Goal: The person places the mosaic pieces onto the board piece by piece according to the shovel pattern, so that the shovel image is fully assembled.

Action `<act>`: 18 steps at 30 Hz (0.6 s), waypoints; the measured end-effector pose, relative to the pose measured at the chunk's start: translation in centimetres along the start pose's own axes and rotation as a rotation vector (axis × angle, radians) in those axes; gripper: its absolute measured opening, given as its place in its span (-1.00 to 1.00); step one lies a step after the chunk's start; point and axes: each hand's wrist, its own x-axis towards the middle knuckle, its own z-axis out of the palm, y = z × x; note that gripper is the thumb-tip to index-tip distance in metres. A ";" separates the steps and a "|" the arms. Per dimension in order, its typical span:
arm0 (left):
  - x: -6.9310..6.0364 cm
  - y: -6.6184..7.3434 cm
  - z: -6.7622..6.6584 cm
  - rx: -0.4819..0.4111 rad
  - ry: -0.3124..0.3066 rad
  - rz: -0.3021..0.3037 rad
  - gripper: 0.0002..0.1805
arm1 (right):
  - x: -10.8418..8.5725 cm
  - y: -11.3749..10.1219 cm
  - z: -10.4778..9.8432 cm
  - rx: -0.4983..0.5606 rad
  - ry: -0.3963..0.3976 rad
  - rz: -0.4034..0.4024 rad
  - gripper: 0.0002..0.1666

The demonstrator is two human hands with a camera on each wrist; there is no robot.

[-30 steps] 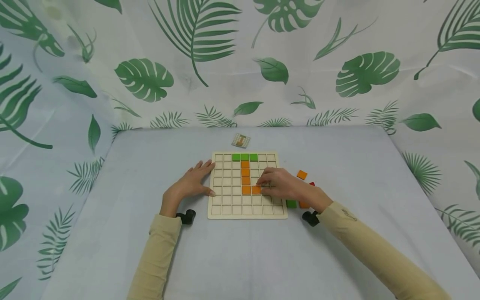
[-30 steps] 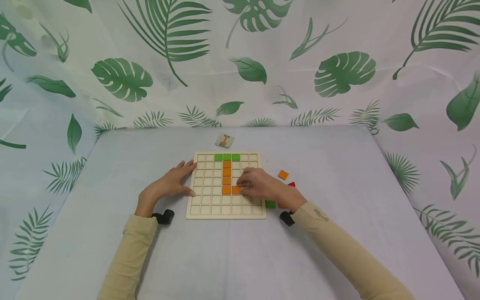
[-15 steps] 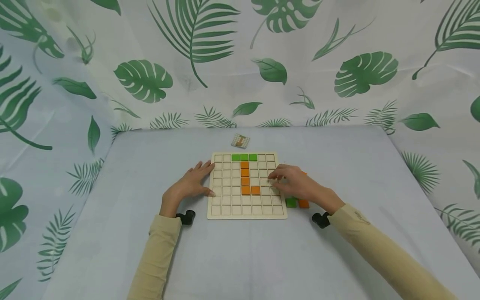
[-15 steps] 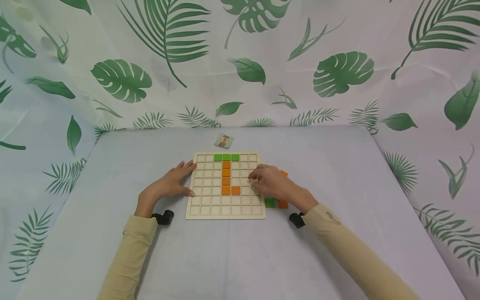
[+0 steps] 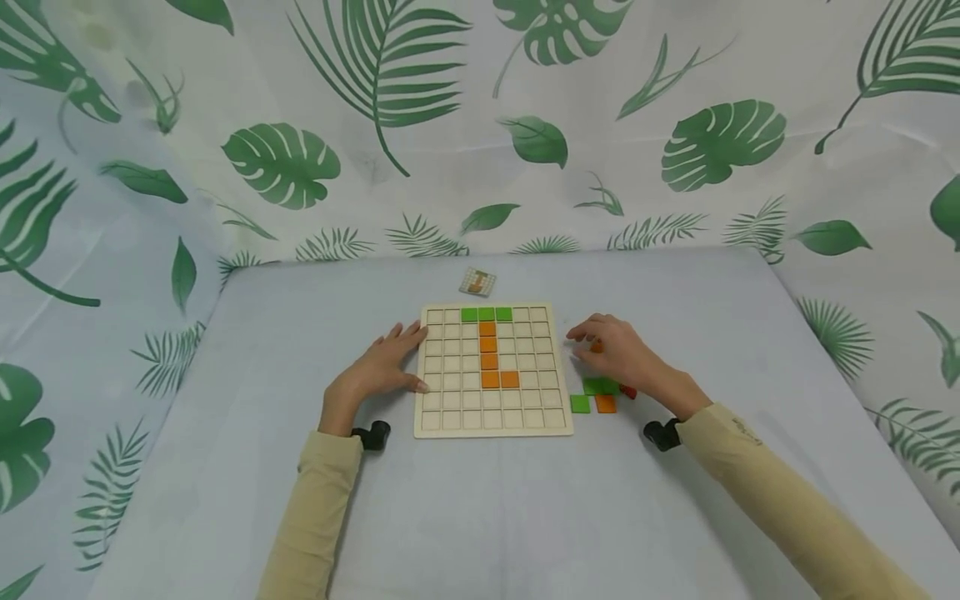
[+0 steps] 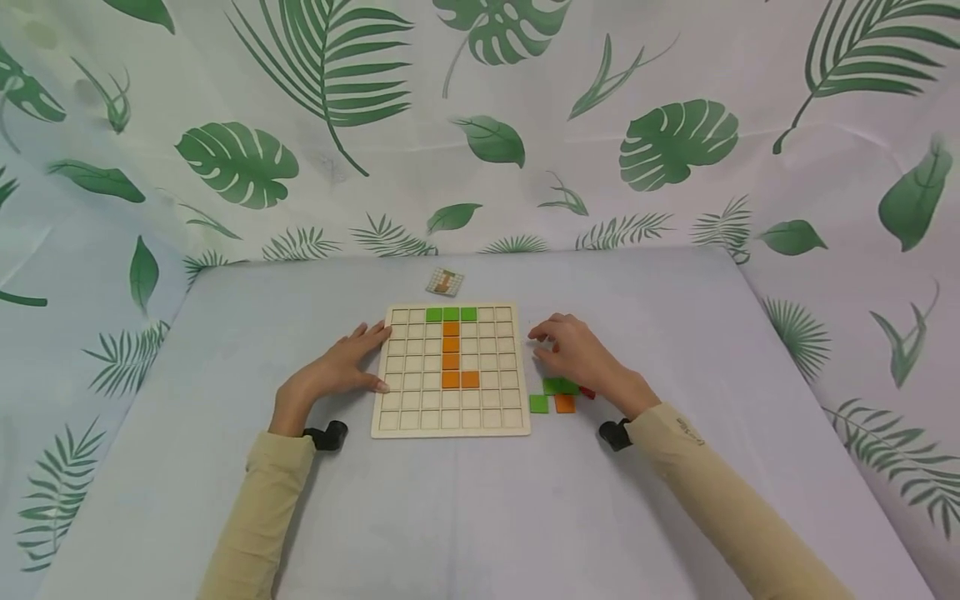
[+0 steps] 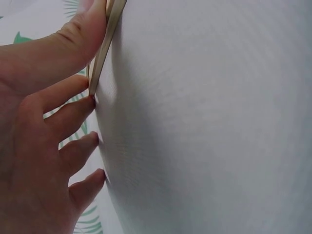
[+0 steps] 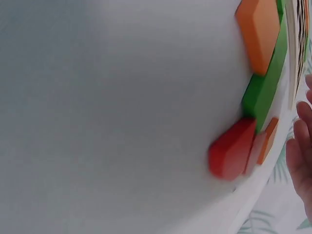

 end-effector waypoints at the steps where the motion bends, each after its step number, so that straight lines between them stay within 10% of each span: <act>1: 0.0 0.0 0.0 -0.003 0.001 -0.001 0.10 | 0.0 0.2 -0.1 0.001 0.004 0.009 -0.71; 18: -0.1 0.0 0.1 -0.010 0.010 -0.012 0.11 | -1.2 2.0 -1.0 -0.037 0.012 0.174 -0.65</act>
